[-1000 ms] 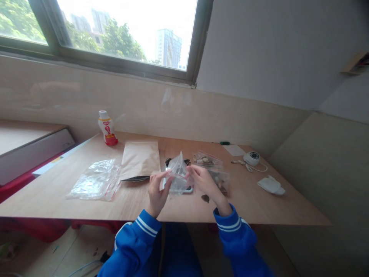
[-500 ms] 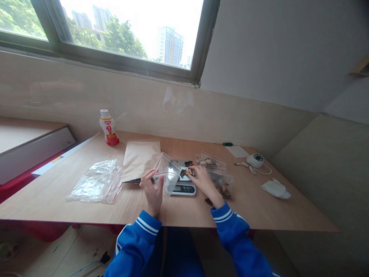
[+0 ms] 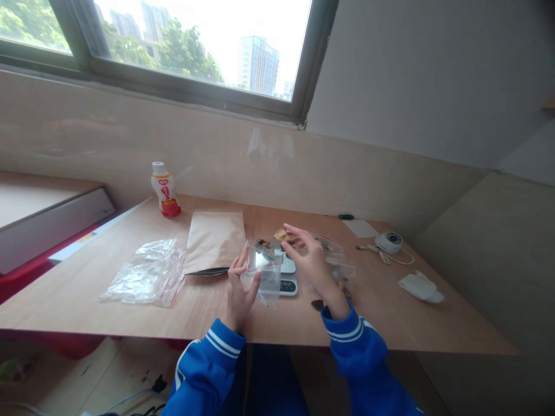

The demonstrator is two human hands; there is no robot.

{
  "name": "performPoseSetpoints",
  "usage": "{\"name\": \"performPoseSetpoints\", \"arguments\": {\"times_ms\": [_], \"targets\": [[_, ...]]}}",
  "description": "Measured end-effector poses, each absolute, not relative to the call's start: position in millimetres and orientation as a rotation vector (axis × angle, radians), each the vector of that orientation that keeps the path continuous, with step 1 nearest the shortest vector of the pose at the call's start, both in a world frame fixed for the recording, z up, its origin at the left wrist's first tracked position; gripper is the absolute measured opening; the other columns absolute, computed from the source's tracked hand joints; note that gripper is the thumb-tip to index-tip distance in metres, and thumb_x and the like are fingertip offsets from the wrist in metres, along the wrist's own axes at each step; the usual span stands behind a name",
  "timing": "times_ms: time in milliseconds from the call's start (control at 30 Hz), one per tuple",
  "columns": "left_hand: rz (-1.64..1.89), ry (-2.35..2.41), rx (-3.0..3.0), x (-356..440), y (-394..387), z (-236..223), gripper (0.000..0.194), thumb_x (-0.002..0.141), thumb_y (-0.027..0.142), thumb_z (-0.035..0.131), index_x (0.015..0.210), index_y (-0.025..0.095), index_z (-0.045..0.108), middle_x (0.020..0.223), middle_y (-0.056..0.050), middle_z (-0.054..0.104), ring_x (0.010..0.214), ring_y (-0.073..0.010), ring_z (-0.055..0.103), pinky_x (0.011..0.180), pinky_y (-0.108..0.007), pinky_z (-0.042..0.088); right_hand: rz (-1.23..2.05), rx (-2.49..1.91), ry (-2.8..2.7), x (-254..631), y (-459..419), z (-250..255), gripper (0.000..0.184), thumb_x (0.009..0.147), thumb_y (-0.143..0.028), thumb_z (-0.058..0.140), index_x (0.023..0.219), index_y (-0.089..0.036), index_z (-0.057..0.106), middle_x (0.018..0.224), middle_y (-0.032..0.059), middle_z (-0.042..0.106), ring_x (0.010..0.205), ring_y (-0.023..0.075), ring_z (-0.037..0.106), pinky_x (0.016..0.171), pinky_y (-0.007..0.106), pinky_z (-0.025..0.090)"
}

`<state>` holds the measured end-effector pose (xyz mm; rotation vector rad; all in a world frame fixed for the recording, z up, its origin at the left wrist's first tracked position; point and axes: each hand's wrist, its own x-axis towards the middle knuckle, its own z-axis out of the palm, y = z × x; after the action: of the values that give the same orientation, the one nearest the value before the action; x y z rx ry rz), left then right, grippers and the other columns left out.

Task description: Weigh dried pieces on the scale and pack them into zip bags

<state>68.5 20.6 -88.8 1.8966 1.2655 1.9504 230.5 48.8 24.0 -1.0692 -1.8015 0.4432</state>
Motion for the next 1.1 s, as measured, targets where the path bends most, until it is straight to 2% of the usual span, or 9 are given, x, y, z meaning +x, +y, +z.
{"name": "performPoseSetpoints", "arguments": {"times_ms": [100, 267, 400, 500, 567, 633, 733, 867, 1100], "targets": [[1.951, 1.195, 1.89, 69, 20, -91, 0.021, 0.087, 0.019, 0.053, 0.095, 0.023, 0.034, 0.143, -0.021, 0.041, 0.133, -0.0252, 0.038, 0.103, -0.055, 0.036, 0.567, -1.009, -1.888, 224, 47, 22, 0.048, 0.086, -0.04, 0.056, 0.132, -0.029, 0.048, 0.118, 0.0047, 0.063, 0.101, 0.0203, 0.059, 0.091, 0.037, 0.045], [2.071, 1.153, 1.709, 68, 20, -97, 0.02, 0.088, 0.02, 0.052, 0.095, 0.023, 0.034, 0.141, -0.023, 0.042, 0.131, -0.0265, 0.041, 0.102, -0.054, 0.038, 0.658, -1.057, -1.659, 232, 66, -13, 0.042, 0.096, -0.041, 0.034, 0.13, -0.022, 0.049, 0.121, 0.0091, 0.061, 0.107, 0.0191, 0.058, 0.093, 0.036, 0.045], [2.212, 1.104, 1.621, 66, 22, -102, 0.023, 0.087, 0.021, 0.053, 0.099, 0.023, 0.033, 0.143, -0.021, 0.04, 0.133, -0.0261, 0.038, 0.104, -0.055, 0.034, 0.623, -1.114, -1.955, 237, 81, -41, 0.044, 0.09, -0.039, 0.047, 0.132, -0.023, 0.048, 0.134, 0.0099, 0.051, 0.124, 0.0213, 0.046, 0.106, 0.041, 0.034], [2.296, 1.05, 1.6, 66, 24, -105, 0.023, 0.086, 0.022, 0.053, 0.1, 0.023, 0.035, 0.143, -0.02, 0.041, 0.134, -0.0268, 0.037, 0.107, -0.056, 0.029, 0.633, -1.222, -2.193, 231, 84, -56, 0.057, 0.085, -0.039, 0.055, 0.138, -0.024, 0.04, 0.145, 0.0115, 0.038, 0.136, 0.0256, 0.031, 0.11, 0.046, 0.026], [2.305, 1.033, 1.58, 66, 25, -106, 0.024, 0.086, 0.022, 0.054, 0.1, 0.023, 0.035, 0.143, -0.02, 0.041, 0.134, -0.0271, 0.037, 0.107, -0.056, 0.028, 0.594, -1.32, -2.28, 226, 85, -64, 0.064, 0.082, -0.038, 0.06, 0.14, -0.023, 0.038, 0.148, 0.0139, 0.033, 0.138, 0.0291, 0.026, 0.11, 0.048, 0.025], [2.298, 1.023, 1.562, 66, 25, -107, 0.023, 0.087, 0.022, 0.053, 0.1, 0.023, 0.035, 0.143, -0.02, 0.041, 0.133, -0.0267, 0.037, 0.107, -0.055, 0.029, 0.503, -1.364, -2.322, 221, 85, -70, 0.062, 0.082, -0.034, 0.061, 0.139, -0.021, 0.04, 0.145, 0.0153, 0.037, 0.136, 0.03, 0.03, 0.109, 0.048, 0.026], [2.276, 1.049, 1.572, 66, 24, -105, 0.021, 0.087, 0.025, 0.053, 0.098, 0.023, 0.035, 0.142, -0.02, 0.042, 0.133, -0.0264, 0.038, 0.106, -0.054, 0.03, 0.363, -1.351, -2.322, 220, 86, -74, 0.049, 0.085, -0.027, 0.057, 0.132, -0.02, 0.048, 0.133, 0.0154, 0.05, 0.126, 0.0283, 0.041, 0.105, 0.046, 0.032], [2.247, 1.109, 1.618, 67, 21, -102, 0.02, 0.088, 0.025, 0.052, 0.097, 0.022, 0.035, 0.14, -0.02, 0.045, 0.133, -0.0261, 0.039, 0.106, -0.056, 0.029, 0.333, -1.284, -2.299, 221, 87, -75, 0.035, 0.085, -0.018, 0.055, 0.12, -0.017, 0.058, 0.12, 0.013, 0.059, 0.113, 0.0259, 0.049, 0.097, 0.043, 0.039], [2.212, 1.089, 1.613, 68, 22, -99, 0.021, 0.089, 0.027, 0.052, 0.095, 0.023, 0.032, 0.139, -0.021, 0.045, 0.131, -0.0264, 0.041, 0.103, -0.058, 0.033, 0.419, -1.129, -2.116, 220, 90, -80, 0.039, 0.08, -0.004, 0.047, 0.111, -0.021, 0.063, 0.11, 0.0079, 0.065, 0.108, 0.0224, 0.054, 0.096, 0.04, 0.041]]}}
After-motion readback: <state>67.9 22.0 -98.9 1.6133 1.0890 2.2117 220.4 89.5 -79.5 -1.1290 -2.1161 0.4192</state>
